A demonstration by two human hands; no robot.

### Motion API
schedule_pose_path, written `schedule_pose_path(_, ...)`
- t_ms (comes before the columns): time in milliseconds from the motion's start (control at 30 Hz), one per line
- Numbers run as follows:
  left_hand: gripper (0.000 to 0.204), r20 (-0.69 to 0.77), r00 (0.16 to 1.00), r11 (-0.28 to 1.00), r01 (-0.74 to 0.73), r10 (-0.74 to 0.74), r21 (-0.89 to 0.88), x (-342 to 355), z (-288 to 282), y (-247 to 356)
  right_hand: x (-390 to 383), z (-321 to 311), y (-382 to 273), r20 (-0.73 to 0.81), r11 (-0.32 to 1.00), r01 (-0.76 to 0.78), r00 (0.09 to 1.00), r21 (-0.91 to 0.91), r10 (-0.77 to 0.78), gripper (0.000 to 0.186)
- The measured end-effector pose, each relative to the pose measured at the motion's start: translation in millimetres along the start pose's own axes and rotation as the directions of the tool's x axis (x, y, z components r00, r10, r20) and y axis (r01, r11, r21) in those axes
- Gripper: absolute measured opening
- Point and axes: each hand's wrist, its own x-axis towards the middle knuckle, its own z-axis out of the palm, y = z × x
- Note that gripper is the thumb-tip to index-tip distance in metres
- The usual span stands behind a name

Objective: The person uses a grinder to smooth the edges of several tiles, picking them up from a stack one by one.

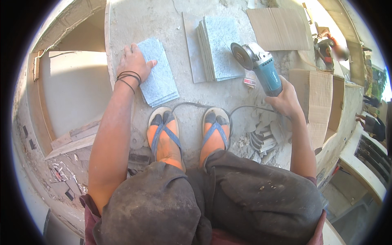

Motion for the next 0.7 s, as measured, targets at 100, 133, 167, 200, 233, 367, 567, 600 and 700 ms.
schedule_pose_path(100, 0.102, -0.012, 1.0, 1.0, -0.004, 0.004, -0.001, 0, 1, 1, -8, -2, 2, -0.008, 1.0, -0.001, 1.0, 0.016, 0.001, 0.051)
schedule_pose_path(133, 0.102, -0.018, 1.0, 1.0, -0.005, 0.005, -0.001, 0, 1, 2, -9, -1, 3, -0.014, 1.0, 0.0, 1.0, 0.021, 0.0, 0.051)
schedule_pose_path(167, 0.102, -0.01, 1.0, 1.0, 0.001, -0.001, 0.0, -1, 1, 2, -8, -1, 2, 0.002, 1.0, 0.001, 1.0, -0.003, -0.001, 0.051)
schedule_pose_path(200, 0.102, -0.003, 1.0, 1.0, 0.007, -0.007, 0.002, -2, 0, 2, -3, -1, 1, 0.019, 1.0, 0.004, 1.0, -0.026, -0.003, 0.052)
schedule_pose_path(233, 0.102, 0.003, 1.0, 1.0, 0.011, -0.011, 0.001, -3, -1, 4, 1, -2, -2, 0.033, 0.999, 0.005, 0.999, -0.05, -0.003, 0.052)
schedule_pose_path(367, 0.102, 0.002, 1.0, 0.999, 0.015, -0.015, 0.032, -3, -4, 6, 20, -3, -22, 0.021, 0.999, 0.032, 0.999, -0.042, -0.031, 0.053)
schedule_pose_path(567, 0.099, -0.056, 0.998, 0.998, -0.008, 0.011, 0.062, -3, -1, 4, 59, 5, -56, 0.018, 0.994, 0.109, 0.994, 0.016, -0.109, 0.052)
schedule_pose_path(600, 0.097, -0.092, 0.995, 0.996, -0.021, 0.029, 0.091, -4, 2, 1, 63, 7, -59, 0.031, 0.993, 0.107, 0.994, 0.058, -0.109, 0.051)
schedule_pose_path(700, 0.088, -0.217, 0.965, 0.981, -0.113, 0.146, 0.16, -10, -1, 7, 60, 9, -63, 0.054, 0.958, 0.047, 0.996, 0.282, -0.065, 0.045)
